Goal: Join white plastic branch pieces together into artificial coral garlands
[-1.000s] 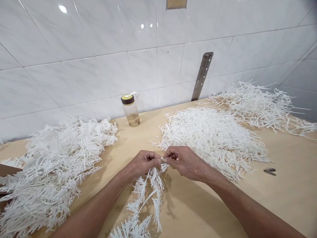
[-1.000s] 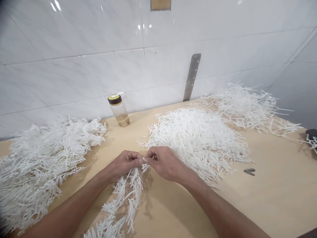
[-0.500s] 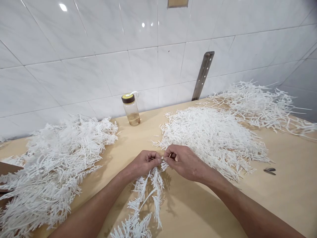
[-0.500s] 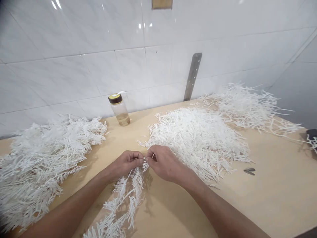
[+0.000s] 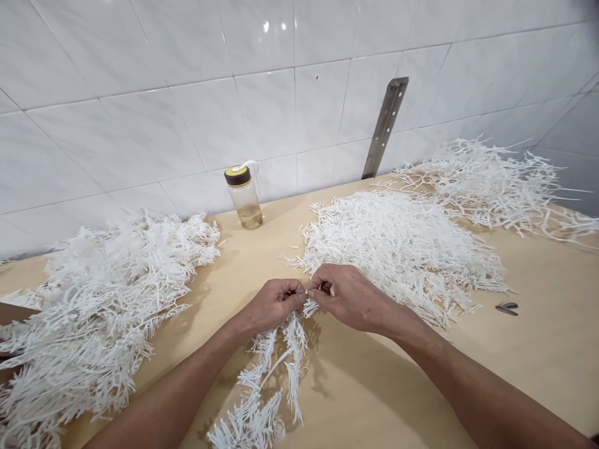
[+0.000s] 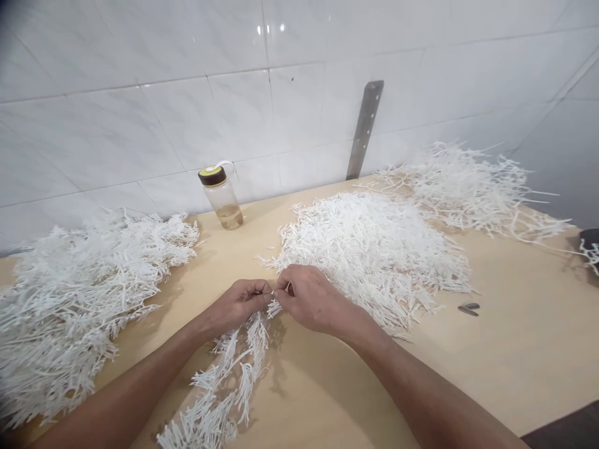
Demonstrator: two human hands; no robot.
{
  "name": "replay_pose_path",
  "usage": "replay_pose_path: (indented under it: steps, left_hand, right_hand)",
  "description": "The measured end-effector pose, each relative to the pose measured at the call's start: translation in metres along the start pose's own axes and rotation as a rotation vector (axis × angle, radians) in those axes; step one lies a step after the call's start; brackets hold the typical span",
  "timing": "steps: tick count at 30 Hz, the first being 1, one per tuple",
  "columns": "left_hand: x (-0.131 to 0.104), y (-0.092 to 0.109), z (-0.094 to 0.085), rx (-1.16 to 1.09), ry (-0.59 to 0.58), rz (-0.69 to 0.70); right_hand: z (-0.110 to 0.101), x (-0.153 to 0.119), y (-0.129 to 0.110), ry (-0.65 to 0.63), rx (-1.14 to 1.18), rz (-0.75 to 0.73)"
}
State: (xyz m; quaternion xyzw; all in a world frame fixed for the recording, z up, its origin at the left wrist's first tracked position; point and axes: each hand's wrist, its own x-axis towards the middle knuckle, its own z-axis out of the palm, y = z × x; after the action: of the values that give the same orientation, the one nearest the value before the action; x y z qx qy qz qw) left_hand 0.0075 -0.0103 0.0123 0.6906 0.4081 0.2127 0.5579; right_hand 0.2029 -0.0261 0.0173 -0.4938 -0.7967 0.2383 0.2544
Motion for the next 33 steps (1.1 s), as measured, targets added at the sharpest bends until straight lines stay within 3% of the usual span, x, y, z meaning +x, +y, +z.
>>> replay_pose_path:
  steps: [7, 11, 13, 15, 20, 28, 33]
  left_hand:
    - [-0.002, 0.003, 0.000, -0.015, 0.043, -0.051]
    - [-0.002, 0.001, -0.001, -0.001, -0.001, 0.011]
    - [-0.002, 0.000, -0.001, 0.003, 0.020, 0.013]
    - [-0.001, -0.001, 0.000, -0.002, 0.048, -0.003]
    - [0.002, -0.007, 0.002, 0.004, 0.098, 0.055]
    - [0.005, -0.013, 0.004, -0.026, 0.138, 0.043]
    - [0.004, -0.011, 0.004, 0.013, 0.147, 0.020]
  right_hand:
    - [0.018, 0.003, -0.006, 0.187, -0.184, -0.023]
    - [0.009, 0.009, 0.007, 0.397, -0.226, 0.083]
    - [-0.001, 0.010, 0.011, 0.442, -0.153, 0.144]
    - [-0.008, 0.008, 0.009, 0.374, -0.028, 0.197]
    - [-0.006, 0.001, -0.004, 0.009, 0.202, 0.151]
    - [0.001, 0.002, -0.002, 0.007, 0.212, 0.174]
    - [0.000, 0.002, -0.001, -0.025, 0.145, 0.113]
